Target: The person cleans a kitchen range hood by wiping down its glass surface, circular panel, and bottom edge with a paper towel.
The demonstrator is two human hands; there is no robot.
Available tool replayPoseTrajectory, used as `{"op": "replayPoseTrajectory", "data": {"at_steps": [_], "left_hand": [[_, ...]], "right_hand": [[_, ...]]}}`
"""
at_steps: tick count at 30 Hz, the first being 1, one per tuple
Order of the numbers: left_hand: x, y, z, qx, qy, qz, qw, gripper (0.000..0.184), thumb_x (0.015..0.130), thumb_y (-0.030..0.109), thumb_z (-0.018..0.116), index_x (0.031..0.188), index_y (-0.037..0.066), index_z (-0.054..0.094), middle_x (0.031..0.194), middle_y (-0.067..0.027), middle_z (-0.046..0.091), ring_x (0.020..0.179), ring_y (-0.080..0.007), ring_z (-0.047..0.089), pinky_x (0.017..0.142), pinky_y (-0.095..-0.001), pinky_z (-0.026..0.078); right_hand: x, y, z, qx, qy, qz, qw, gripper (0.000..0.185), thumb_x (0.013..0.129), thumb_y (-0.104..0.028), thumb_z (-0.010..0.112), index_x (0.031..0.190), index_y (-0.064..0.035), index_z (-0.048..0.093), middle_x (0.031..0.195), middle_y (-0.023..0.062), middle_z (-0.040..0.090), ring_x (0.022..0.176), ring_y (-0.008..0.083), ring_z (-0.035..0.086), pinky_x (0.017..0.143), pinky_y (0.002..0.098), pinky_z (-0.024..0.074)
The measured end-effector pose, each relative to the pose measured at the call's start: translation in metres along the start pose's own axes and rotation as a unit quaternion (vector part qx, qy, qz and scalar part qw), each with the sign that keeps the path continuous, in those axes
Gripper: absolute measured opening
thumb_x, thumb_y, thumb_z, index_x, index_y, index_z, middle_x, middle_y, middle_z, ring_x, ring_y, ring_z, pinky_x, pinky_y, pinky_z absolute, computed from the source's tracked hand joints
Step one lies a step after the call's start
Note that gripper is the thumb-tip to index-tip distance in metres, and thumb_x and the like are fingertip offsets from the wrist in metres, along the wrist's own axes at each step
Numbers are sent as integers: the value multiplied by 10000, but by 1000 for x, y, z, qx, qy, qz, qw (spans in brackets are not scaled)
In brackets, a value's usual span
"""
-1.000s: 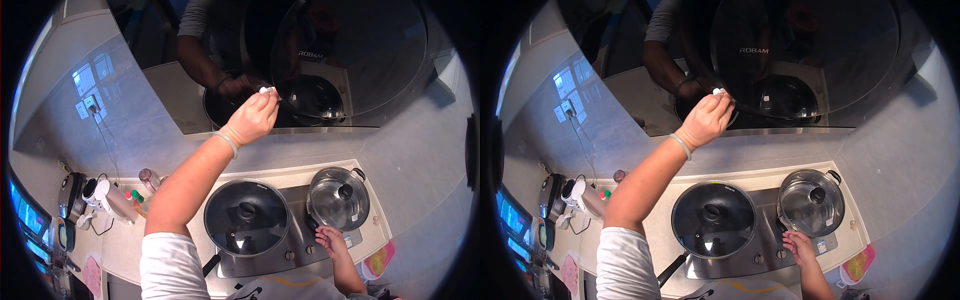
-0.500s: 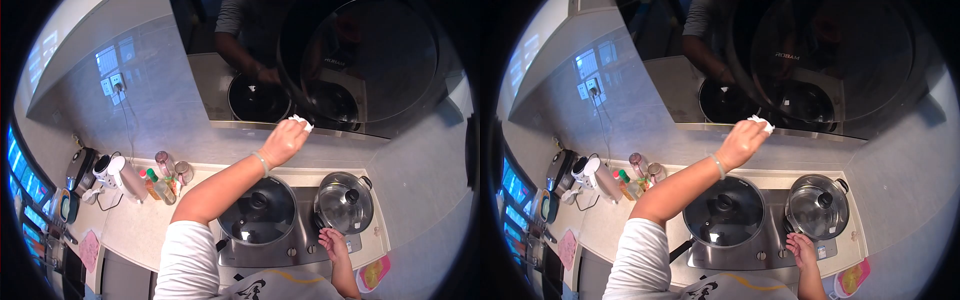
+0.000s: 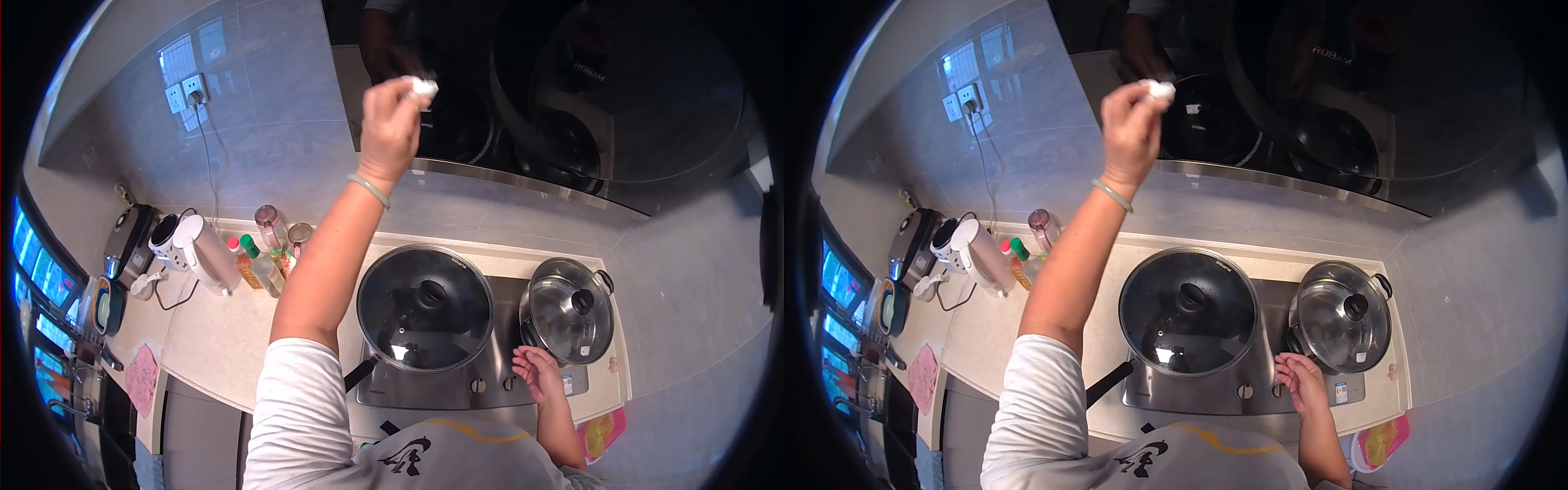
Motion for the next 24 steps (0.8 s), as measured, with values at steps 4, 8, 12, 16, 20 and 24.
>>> {"op": "replayPoseTrajectory", "data": {"at_steps": [4,8,12,16,20,24], "left_hand": [[-92,14,33,-47,-195,-31,979,230,700,-55,649,908,44,638,1035,-132,575,967,-312,550,827,-392,482],[-118,12,22,-42,-198,-92,975,212,734,-38,634,932,37,645,1094,-145,556,1018,-331,542,851,-380,491],[-21,-3,-12,-26,58,-51,997,315,699,-126,620,963,42,650,1122,-179,533,1061,-338,532,887,-389,476],[68,-17,-40,-36,214,-28,976,322,731,-99,623,1009,63,640,1109,-132,510,1025,-262,527,867,-330,468],[65,-24,-15,-5,185,-32,982,282,719,-93,634,953,62,661,1094,-128,511,1002,-259,532,846,-325,470],[-1,-9,9,-25,61,-11,998,320,687,-129,638,944,62,656,1050,-146,555,966,-301,551,821,-345,481]], "right_hand": [[-5,-3,3,-5,-6,-2,1000,183,918,-82,539,1052,17,615,1006,148,667,859,198,661,748,319,559],[-15,-6,-8,1,1,-16,1000,179,920,-67,535,1054,23,611,1006,141,669,845,177,662,741,297,562],[-22,-2,-31,5,37,-3,999,171,917,-56,538,1049,22,613,1005,138,672,835,169,665,733,282,565],[-22,-5,-28,5,56,-4,998,167,915,-58,541,1043,18,618,1000,136,674,835,170,666,734,286,564],[-13,1,-22,3,41,1,999,167,912,-67,543,1035,13,624,988,137,676,828,178,666,728,300,564],[-4,3,-12,-5,27,8,1000,168,910,-72,545,1030,14,626,980,136,677,826,183,666,723,302,561]]}}
Point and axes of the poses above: each hand's wrist, its own x-axis towards the middle knuckle, its own z-axis out of the palm, y = z × x, the point moved 3 cm from there along x, towards the middle knuckle
